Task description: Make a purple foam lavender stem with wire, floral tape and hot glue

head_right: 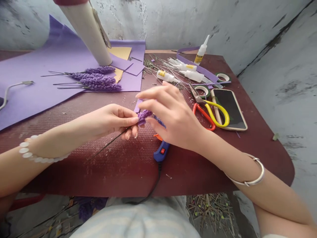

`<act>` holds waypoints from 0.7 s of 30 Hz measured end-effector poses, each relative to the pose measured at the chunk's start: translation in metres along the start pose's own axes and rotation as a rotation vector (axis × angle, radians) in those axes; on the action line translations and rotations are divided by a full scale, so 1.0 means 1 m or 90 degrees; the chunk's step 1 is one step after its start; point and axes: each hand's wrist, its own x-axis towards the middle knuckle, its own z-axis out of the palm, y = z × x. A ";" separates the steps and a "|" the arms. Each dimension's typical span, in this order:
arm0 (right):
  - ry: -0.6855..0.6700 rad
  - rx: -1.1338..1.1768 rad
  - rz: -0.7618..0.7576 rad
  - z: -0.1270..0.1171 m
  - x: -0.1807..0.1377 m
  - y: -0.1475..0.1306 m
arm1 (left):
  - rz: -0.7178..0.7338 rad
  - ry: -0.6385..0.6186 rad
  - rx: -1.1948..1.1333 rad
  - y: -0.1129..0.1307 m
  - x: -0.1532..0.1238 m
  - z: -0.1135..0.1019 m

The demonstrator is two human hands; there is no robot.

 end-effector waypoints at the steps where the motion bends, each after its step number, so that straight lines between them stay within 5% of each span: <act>1: 0.019 -0.007 0.033 -0.005 0.002 -0.001 | 0.001 0.017 -0.018 -0.001 0.002 0.000; 4: 0.040 -0.096 0.164 -0.022 0.001 -0.012 | 0.015 0.061 -0.078 -0.007 0.008 -0.002; 9: -0.305 -0.274 0.401 -0.019 -0.022 -0.056 | 0.076 0.125 -0.155 -0.017 0.015 -0.008; 11: -0.366 -0.330 0.480 -0.008 -0.030 -0.072 | 0.101 0.147 -0.163 -0.018 0.015 -0.010; 15: -0.333 -0.358 0.606 0.008 -0.030 -0.088 | 0.174 0.156 -0.189 -0.018 0.014 -0.015; 21: -0.340 -0.215 0.696 0.000 -0.034 -0.082 | 0.201 0.120 -0.203 -0.015 0.011 -0.017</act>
